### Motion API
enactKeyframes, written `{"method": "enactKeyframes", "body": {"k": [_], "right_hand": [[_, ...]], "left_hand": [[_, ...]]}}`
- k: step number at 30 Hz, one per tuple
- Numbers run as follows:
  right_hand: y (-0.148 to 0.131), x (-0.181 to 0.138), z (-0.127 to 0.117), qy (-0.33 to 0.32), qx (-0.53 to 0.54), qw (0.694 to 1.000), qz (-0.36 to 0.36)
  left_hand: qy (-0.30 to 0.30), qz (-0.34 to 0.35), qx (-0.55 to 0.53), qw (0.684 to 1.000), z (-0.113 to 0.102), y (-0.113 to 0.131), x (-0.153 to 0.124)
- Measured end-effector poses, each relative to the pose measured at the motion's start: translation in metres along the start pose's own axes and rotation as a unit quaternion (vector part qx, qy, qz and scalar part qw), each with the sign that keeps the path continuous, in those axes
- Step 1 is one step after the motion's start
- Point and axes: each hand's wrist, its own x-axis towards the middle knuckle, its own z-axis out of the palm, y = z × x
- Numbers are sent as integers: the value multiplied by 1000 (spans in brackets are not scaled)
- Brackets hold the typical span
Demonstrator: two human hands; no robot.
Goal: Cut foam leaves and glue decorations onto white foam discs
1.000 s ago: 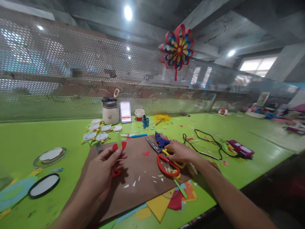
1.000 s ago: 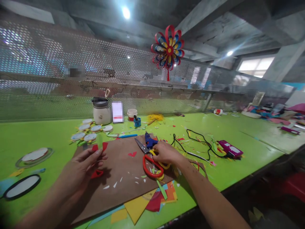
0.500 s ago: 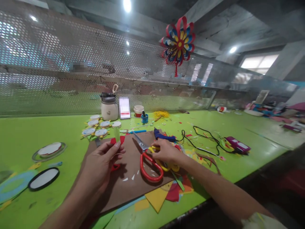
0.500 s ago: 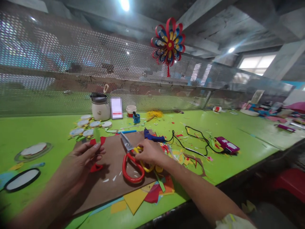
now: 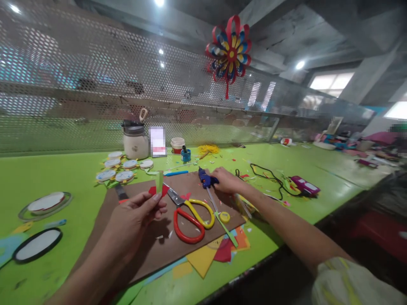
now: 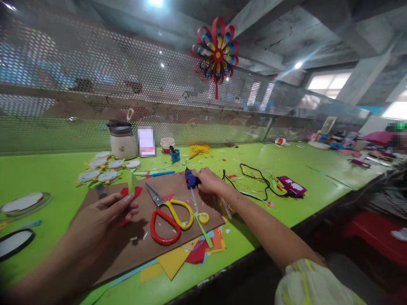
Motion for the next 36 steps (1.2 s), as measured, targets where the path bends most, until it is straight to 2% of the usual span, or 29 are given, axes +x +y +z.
{"method": "enactKeyframes", "body": {"k": [8, 12, 15, 18, 23, 25, 26, 27, 32, 36], "right_hand": [[7, 10, 24, -13, 33, 999, 21], [12, 16, 27, 14, 91, 995, 46], [14, 16, 22, 55, 152, 984, 72], [13, 9, 4, 92, 234, 965, 77], [-7, -27, -29, 46, 394, 918, -7], [-20, -41, -35, -14, 549, 834, -55], [-26, -47, -37, -35, 579, 812, -68], [-32, -51, -37, -49, 589, 803, -74], [-49, -57, -30, -70, 538, 839, -52], [-47, -53, -24, -43, 547, 835, -42]], "left_hand": [[-18, -10, -1, 1000, 3, -1, -1], [-20, -6, -4, 1000, 3, -2, -1], [-24, -11, -12, 1000, 2, -2, -2], [-23, -14, -22, 999, 0, -3, -1], [-31, -11, -38, 999, -4, -4, 2], [-27, -10, -40, 999, -6, -5, 4], [-27, -10, -39, 999, -7, -5, 5], [-28, -9, -38, 999, -8, -6, 6], [-38, 5, -28, 999, -7, -11, 4], [-42, 2, -31, 999, 0, -13, -5]]}}
